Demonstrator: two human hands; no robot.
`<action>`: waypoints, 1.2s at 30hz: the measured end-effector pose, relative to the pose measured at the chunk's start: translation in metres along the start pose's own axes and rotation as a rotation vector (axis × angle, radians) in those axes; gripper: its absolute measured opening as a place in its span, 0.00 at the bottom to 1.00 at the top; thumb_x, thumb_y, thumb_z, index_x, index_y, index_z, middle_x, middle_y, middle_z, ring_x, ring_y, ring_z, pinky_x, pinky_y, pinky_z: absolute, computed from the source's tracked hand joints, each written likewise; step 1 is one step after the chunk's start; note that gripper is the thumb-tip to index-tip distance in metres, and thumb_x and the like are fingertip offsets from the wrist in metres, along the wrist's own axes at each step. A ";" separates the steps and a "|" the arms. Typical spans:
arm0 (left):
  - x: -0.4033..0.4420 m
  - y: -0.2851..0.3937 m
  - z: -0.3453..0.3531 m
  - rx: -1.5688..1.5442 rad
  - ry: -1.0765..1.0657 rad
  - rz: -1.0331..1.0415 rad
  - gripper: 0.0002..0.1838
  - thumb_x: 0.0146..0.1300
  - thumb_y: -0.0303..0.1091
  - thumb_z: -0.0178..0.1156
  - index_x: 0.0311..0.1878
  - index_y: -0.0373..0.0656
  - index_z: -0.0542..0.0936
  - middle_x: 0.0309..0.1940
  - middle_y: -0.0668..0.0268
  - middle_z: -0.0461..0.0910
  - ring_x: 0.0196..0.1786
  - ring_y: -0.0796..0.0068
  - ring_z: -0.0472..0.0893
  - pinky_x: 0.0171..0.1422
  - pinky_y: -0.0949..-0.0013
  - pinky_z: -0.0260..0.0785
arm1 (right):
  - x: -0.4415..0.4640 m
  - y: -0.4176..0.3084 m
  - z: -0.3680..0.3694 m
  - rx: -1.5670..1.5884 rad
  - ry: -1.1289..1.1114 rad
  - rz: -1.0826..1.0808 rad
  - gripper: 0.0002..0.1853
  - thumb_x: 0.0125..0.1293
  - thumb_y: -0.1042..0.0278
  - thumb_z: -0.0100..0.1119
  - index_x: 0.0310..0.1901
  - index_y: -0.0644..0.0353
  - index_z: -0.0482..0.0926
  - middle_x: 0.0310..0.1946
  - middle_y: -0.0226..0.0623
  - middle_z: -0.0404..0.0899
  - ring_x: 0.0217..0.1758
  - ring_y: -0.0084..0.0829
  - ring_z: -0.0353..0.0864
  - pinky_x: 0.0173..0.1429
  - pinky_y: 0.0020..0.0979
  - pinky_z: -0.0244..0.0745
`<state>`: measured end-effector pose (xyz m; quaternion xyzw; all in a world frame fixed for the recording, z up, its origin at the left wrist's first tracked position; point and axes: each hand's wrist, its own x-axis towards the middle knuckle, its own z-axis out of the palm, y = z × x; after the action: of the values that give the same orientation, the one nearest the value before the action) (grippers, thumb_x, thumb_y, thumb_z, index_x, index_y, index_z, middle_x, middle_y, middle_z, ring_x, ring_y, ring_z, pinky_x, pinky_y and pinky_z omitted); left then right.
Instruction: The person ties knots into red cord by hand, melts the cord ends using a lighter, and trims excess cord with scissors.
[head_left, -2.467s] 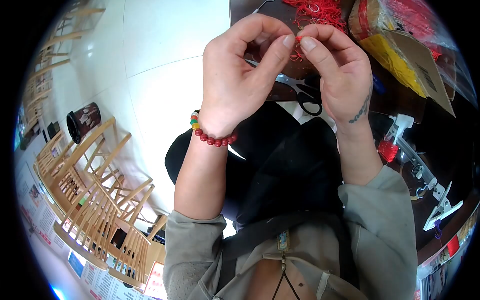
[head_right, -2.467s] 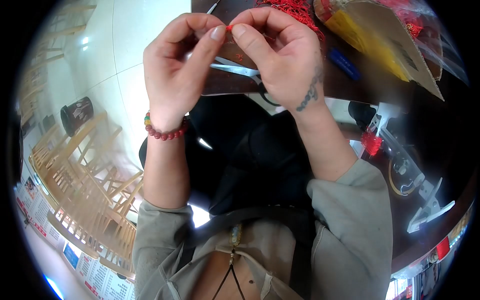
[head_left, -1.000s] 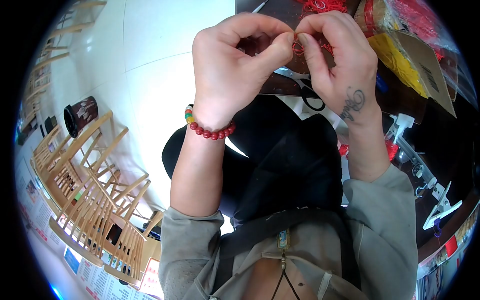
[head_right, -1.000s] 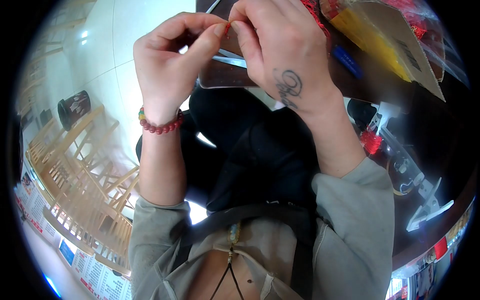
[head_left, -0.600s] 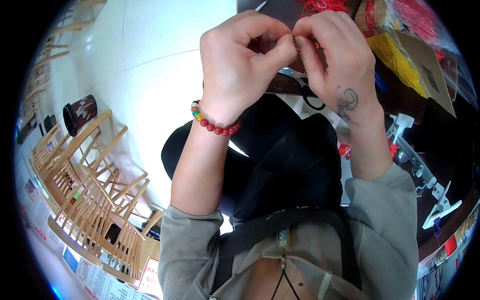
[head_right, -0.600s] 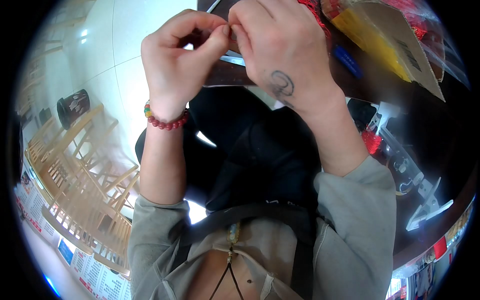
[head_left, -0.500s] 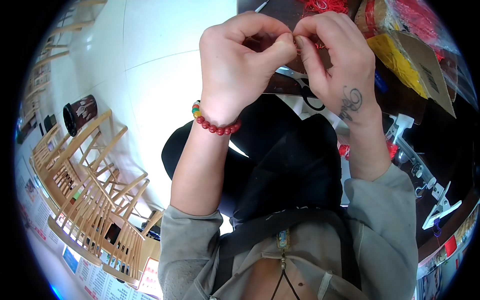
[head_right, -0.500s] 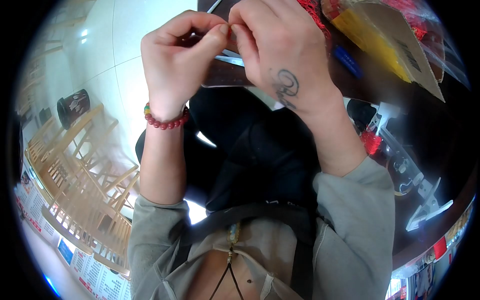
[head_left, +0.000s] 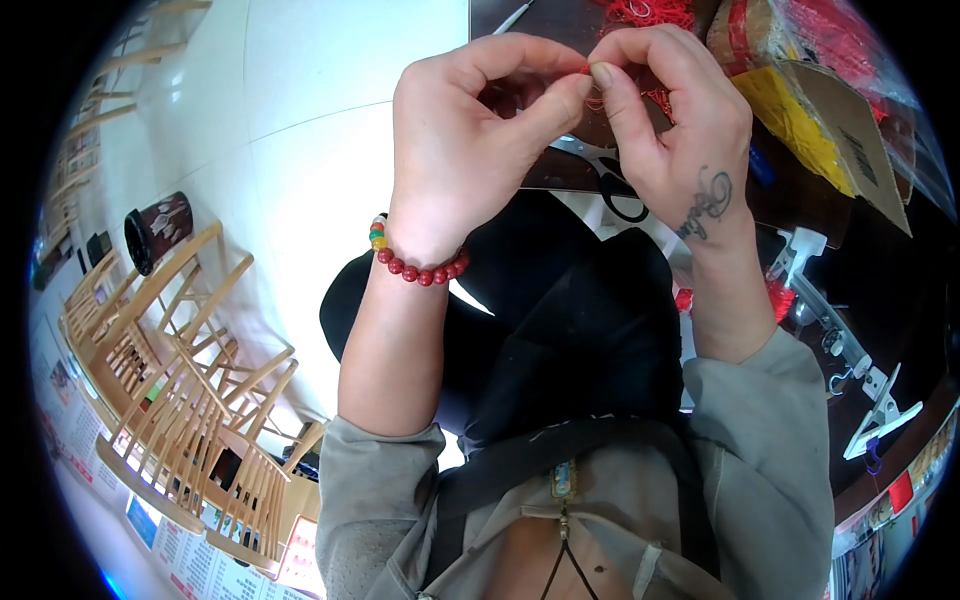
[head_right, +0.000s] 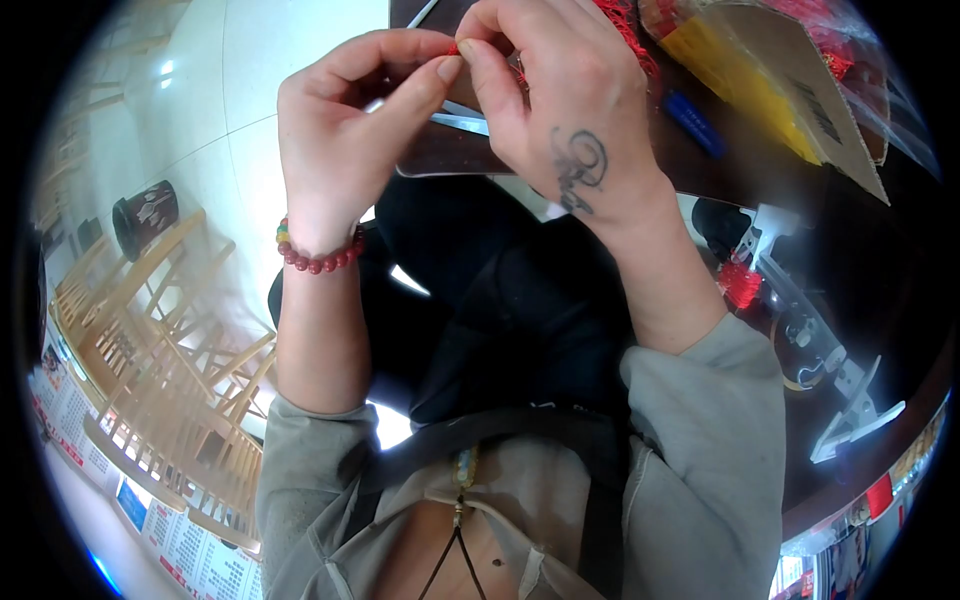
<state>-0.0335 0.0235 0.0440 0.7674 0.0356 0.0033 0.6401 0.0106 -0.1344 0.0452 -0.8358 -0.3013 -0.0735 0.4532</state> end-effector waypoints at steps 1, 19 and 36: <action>0.000 -0.002 0.000 -0.012 0.006 0.004 0.09 0.60 0.23 0.64 0.43 0.32 0.83 0.31 0.66 0.83 0.34 0.83 0.81 0.41 0.83 0.72 | -0.001 -0.001 0.000 0.036 -0.002 0.052 0.03 0.61 0.78 0.58 0.37 0.65 0.77 0.30 0.37 0.77 0.31 0.30 0.78 0.39 0.25 0.73; 0.006 -0.007 -0.001 0.499 0.105 0.397 0.04 0.53 0.25 0.66 0.32 0.39 0.84 0.24 0.69 0.80 0.26 0.83 0.77 0.31 0.80 0.68 | 0.002 0.004 0.004 -0.213 -0.018 -0.184 0.06 0.55 0.79 0.62 0.35 0.63 0.76 0.31 0.40 0.76 0.35 0.42 0.76 0.40 0.34 0.72; 0.005 -0.006 0.004 -0.230 0.092 -0.130 0.05 0.62 0.24 0.60 0.39 0.33 0.82 0.29 0.67 0.82 0.26 0.85 0.75 0.33 0.81 0.68 | -0.008 0.003 0.012 0.119 0.059 0.112 0.04 0.61 0.78 0.60 0.38 0.64 0.78 0.31 0.32 0.78 0.34 0.23 0.77 0.40 0.22 0.72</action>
<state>-0.0284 0.0211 0.0370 0.6842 0.1140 0.0009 0.7203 0.0042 -0.1293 0.0332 -0.8202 -0.2445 -0.0547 0.5143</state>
